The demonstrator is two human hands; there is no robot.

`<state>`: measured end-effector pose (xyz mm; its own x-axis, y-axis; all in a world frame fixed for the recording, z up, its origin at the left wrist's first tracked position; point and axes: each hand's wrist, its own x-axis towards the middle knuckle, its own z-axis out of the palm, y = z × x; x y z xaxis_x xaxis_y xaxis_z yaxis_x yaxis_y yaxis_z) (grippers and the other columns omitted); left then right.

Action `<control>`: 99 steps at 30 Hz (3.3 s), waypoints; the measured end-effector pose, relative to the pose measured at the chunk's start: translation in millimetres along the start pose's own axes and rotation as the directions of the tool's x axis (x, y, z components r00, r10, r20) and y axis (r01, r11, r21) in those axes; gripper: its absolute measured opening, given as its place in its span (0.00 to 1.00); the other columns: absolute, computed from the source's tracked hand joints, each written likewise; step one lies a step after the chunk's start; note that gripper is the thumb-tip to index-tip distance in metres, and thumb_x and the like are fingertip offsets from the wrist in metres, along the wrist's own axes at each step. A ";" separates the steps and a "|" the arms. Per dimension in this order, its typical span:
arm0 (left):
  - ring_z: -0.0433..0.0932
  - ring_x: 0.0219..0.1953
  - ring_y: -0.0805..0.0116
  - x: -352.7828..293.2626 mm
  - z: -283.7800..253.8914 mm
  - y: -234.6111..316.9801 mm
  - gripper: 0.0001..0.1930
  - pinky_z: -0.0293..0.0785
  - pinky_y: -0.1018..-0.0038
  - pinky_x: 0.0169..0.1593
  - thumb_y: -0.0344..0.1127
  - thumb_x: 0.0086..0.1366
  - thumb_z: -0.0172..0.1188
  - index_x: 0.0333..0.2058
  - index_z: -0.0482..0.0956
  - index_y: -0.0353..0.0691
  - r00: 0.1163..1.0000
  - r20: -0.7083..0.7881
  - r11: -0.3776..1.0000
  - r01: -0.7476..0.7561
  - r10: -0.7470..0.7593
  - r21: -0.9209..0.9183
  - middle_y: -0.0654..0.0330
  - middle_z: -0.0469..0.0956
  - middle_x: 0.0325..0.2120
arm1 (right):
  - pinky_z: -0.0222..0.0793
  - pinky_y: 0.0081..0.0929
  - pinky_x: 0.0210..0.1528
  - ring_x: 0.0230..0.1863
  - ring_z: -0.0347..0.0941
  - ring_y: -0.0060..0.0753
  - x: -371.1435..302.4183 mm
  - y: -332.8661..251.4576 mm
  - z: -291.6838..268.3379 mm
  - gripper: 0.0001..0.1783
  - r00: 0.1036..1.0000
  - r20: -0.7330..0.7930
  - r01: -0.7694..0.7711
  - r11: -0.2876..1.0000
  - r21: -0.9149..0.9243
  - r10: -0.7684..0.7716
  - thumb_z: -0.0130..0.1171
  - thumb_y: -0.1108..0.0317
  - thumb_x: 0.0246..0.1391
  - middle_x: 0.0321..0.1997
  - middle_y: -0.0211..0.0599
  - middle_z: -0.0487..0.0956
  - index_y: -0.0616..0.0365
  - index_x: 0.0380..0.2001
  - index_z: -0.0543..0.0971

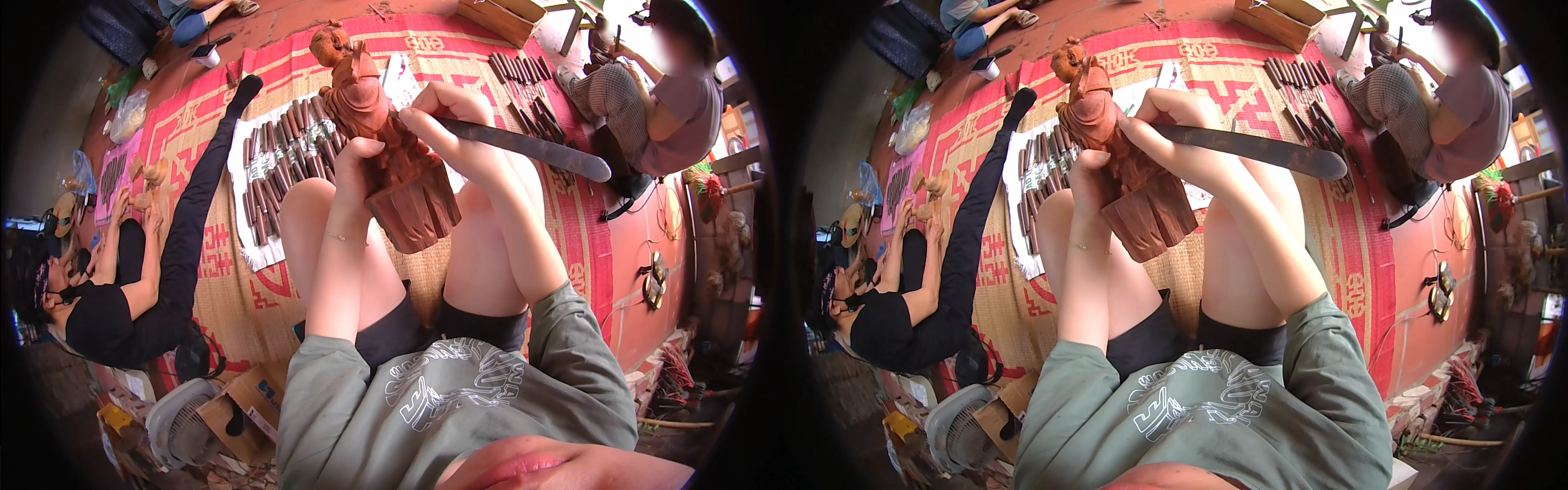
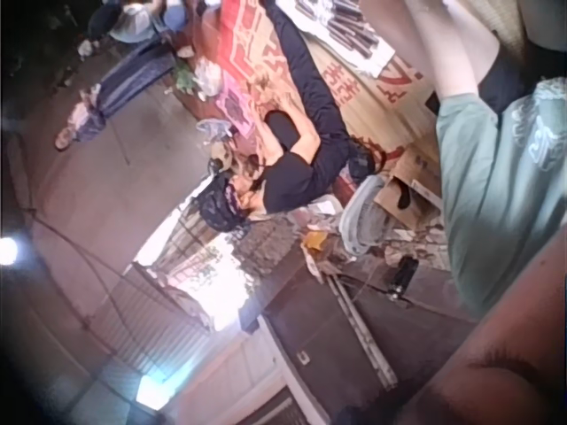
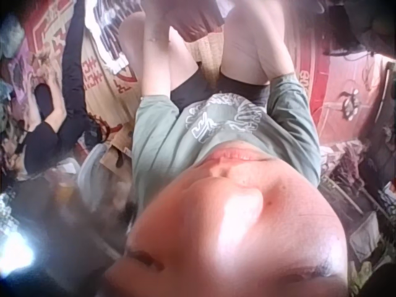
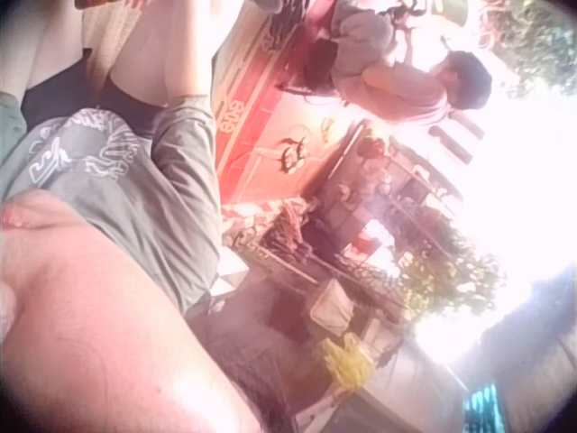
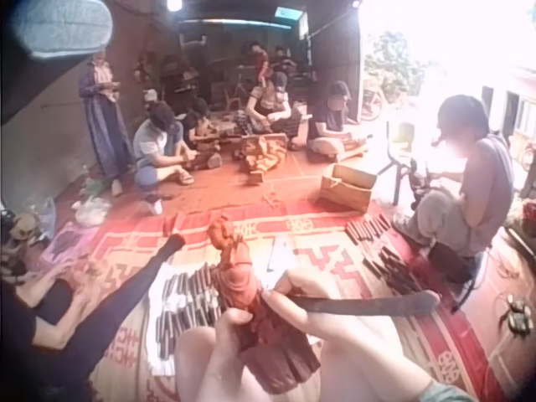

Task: The person carves a reddish-brown wooden figurine using a chisel held in the right hand while supporting the piece with the left hand. The person rotates the figurine to work on different sides and continues refining details throughout the clip.

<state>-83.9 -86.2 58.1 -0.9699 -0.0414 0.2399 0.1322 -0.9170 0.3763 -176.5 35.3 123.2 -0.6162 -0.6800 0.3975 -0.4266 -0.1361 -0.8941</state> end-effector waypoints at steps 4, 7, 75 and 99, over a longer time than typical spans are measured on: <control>0.72 0.51 0.54 -1.3 0.5 1.0 0.31 0.63 0.58 0.60 0.39 0.51 0.49 0.54 0.65 0.29 0.997 -0.073 0.991 -0.024 0.034 0.132 0.47 0.72 0.48 | 0.59 0.18 0.20 0.18 0.65 0.13 -1.2 2.9 4.8 0.13 1.000 -0.030 0.004 1.000 0.010 -0.004 0.63 0.68 0.49 0.14 0.28 0.72 0.63 0.17 0.73; 0.72 0.51 0.55 -3.4 5.1 2.5 0.31 0.64 0.59 0.60 0.38 0.51 0.48 0.54 0.65 0.29 0.987 -0.145 0.978 -0.035 0.065 0.204 0.48 0.72 0.48 | 0.59 0.17 0.20 0.18 0.64 0.13 -1.6 4.7 7.8 0.13 0.996 -0.028 0.081 0.996 0.026 -0.081 0.63 0.68 0.49 0.14 0.28 0.72 0.63 0.17 0.73; 0.76 0.47 0.55 -10.3 7.1 0.3 0.25 0.67 0.64 0.57 0.38 0.56 0.47 0.48 0.70 0.25 0.940 -0.333 0.974 -0.002 0.079 0.225 0.46 0.77 0.43 | 0.59 0.22 0.24 0.20 0.62 0.19 -4.9 12.1 -3.0 0.11 0.997 0.064 0.038 0.999 -0.006 -0.037 0.58 0.70 0.48 0.16 0.32 0.68 0.62 0.18 0.71; 0.76 0.46 0.50 -5.5 6.9 5.0 0.30 0.67 0.59 0.58 0.40 0.49 0.50 0.48 0.67 0.23 0.990 -0.028 0.975 -0.134 0.141 0.176 0.41 0.75 0.42 | 0.63 0.13 0.23 0.21 0.69 0.12 -8.6 17.4 -17.3 0.09 0.997 0.047 0.048 0.988 0.144 -0.056 0.63 0.73 0.47 0.20 0.28 0.75 0.62 0.23 0.73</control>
<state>-76.5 -87.8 64.8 -0.9468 -0.1818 0.2654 0.2953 -0.8187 0.4925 -190.1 51.3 107.8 -0.5598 -0.7043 0.4364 -0.3558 -0.2714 -0.8943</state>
